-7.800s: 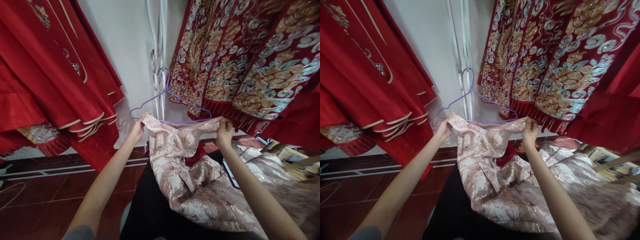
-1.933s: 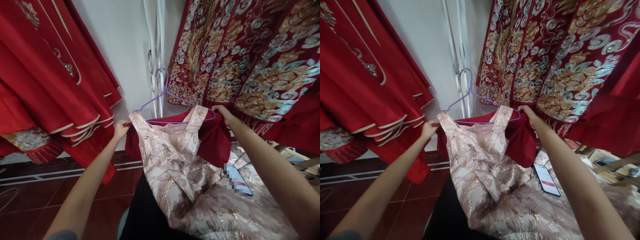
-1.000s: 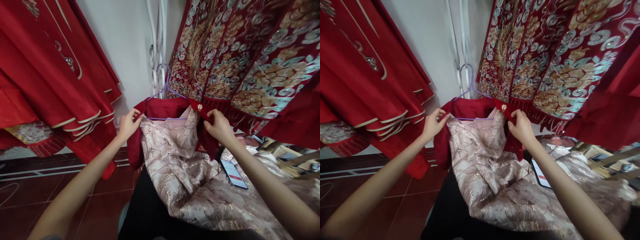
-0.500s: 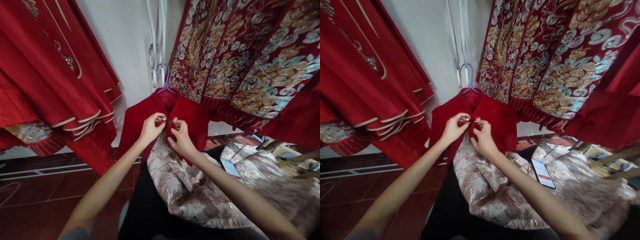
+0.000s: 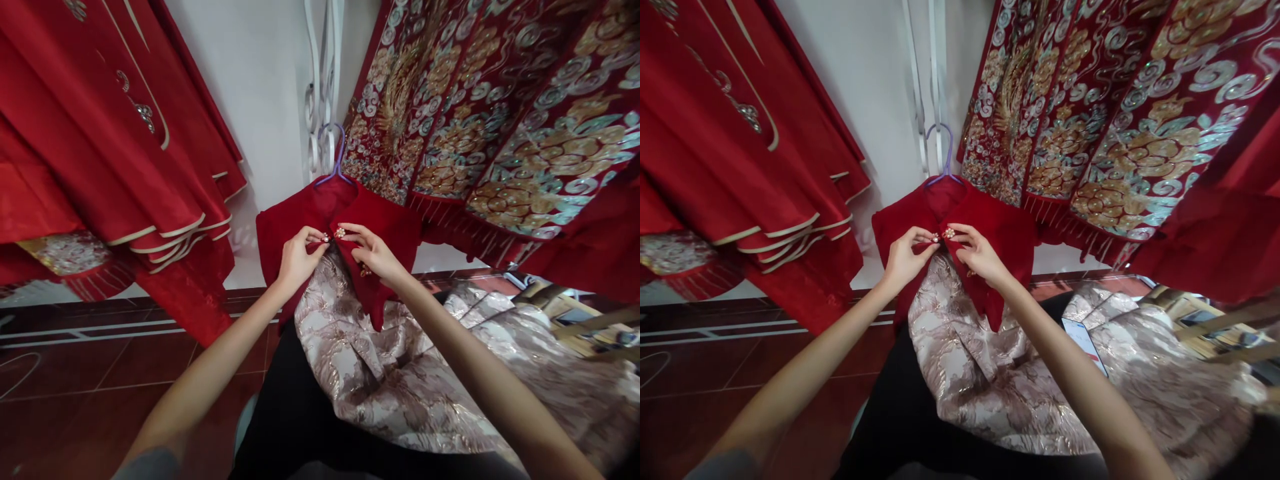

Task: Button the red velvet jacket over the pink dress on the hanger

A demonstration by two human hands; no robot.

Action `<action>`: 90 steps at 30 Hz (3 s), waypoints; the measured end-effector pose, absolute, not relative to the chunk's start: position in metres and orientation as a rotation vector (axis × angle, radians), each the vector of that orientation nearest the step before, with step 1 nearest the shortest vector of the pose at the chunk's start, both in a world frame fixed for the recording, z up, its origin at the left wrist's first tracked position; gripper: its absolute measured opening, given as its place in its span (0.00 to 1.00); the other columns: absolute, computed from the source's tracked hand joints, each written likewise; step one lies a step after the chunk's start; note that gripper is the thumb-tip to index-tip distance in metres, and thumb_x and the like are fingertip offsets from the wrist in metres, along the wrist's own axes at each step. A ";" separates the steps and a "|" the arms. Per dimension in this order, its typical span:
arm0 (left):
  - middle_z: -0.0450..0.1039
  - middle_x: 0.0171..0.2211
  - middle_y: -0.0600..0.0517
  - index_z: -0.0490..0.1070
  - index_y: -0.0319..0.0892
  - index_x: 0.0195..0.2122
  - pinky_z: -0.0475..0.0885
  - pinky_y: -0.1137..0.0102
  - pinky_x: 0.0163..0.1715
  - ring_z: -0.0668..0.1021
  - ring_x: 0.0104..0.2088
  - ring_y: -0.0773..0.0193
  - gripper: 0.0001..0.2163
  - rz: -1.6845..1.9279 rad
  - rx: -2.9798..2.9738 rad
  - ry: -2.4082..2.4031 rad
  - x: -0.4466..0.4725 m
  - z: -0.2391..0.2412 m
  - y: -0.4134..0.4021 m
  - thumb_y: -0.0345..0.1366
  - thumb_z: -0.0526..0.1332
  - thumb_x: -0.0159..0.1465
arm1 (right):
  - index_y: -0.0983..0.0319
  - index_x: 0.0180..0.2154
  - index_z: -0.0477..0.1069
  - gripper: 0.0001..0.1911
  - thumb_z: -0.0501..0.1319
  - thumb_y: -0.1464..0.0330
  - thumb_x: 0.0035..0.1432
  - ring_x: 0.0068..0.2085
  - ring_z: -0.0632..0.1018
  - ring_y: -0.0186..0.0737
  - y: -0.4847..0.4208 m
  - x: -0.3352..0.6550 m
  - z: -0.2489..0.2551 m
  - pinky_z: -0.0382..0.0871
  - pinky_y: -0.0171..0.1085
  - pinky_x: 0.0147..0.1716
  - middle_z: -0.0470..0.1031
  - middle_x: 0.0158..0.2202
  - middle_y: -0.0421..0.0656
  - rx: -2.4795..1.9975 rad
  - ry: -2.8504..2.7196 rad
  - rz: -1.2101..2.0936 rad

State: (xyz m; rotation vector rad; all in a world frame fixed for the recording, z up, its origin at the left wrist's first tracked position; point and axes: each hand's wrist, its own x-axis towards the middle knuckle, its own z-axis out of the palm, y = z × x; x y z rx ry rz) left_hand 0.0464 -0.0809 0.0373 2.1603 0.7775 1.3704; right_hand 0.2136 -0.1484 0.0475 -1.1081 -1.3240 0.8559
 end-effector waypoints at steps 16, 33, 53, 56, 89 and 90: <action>0.78 0.36 0.53 0.72 0.43 0.34 0.71 0.68 0.45 0.79 0.39 0.64 0.03 1.352 2.120 0.922 0.049 0.039 -0.077 0.33 0.63 0.58 | 0.61 0.40 0.69 0.13 0.60 0.60 0.57 0.33 0.76 0.36 -0.126 0.215 0.047 0.71 0.35 0.34 0.76 0.32 0.43 -1.181 -1.588 0.450; 0.77 0.37 0.51 0.71 0.42 0.35 0.71 0.68 0.45 0.78 0.40 0.64 0.04 1.290 2.092 0.840 0.048 0.030 -0.066 0.29 0.60 0.58 | 0.60 0.40 0.67 0.07 0.57 0.66 0.60 0.34 0.75 0.36 -0.132 0.206 0.060 0.68 0.34 0.33 0.74 0.34 0.42 -1.250 -1.753 0.250; 0.78 0.33 0.50 0.73 0.41 0.32 0.74 0.70 0.35 0.79 0.32 0.65 0.05 1.266 2.160 0.863 0.056 0.041 -0.078 0.36 0.64 0.56 | 0.58 0.42 0.65 0.07 0.54 0.68 0.60 0.39 0.77 0.39 -0.135 0.214 0.061 0.73 0.39 0.38 0.75 0.38 0.43 -1.194 -1.847 0.256; 0.77 0.32 0.51 0.73 0.42 0.31 0.73 0.69 0.35 0.79 0.32 0.64 0.04 1.266 2.248 0.881 0.057 0.041 -0.077 0.35 0.63 0.57 | 0.59 0.39 0.66 0.06 0.57 0.67 0.58 0.37 0.77 0.38 -0.136 0.217 0.061 0.74 0.37 0.37 0.75 0.35 0.43 -1.206 -1.805 0.332; 0.63 0.60 0.46 0.69 0.43 0.53 0.61 0.60 0.58 0.64 0.61 0.57 0.24 0.795 0.937 0.315 0.039 -0.004 -0.091 0.48 0.47 0.63 | 0.60 0.48 0.59 0.20 0.58 0.73 0.53 0.45 0.73 0.42 -0.181 0.195 -0.047 0.70 0.44 0.46 0.67 0.46 0.48 -1.296 -1.215 -0.002; 0.64 0.60 0.46 0.70 0.42 0.52 0.60 0.61 0.58 0.64 0.61 0.57 0.23 0.791 0.880 0.319 0.042 -0.007 -0.089 0.48 0.48 0.63 | 0.60 0.47 0.60 0.18 0.58 0.73 0.54 0.44 0.73 0.41 -0.186 0.194 -0.041 0.70 0.42 0.45 0.68 0.44 0.47 -1.301 -1.181 0.016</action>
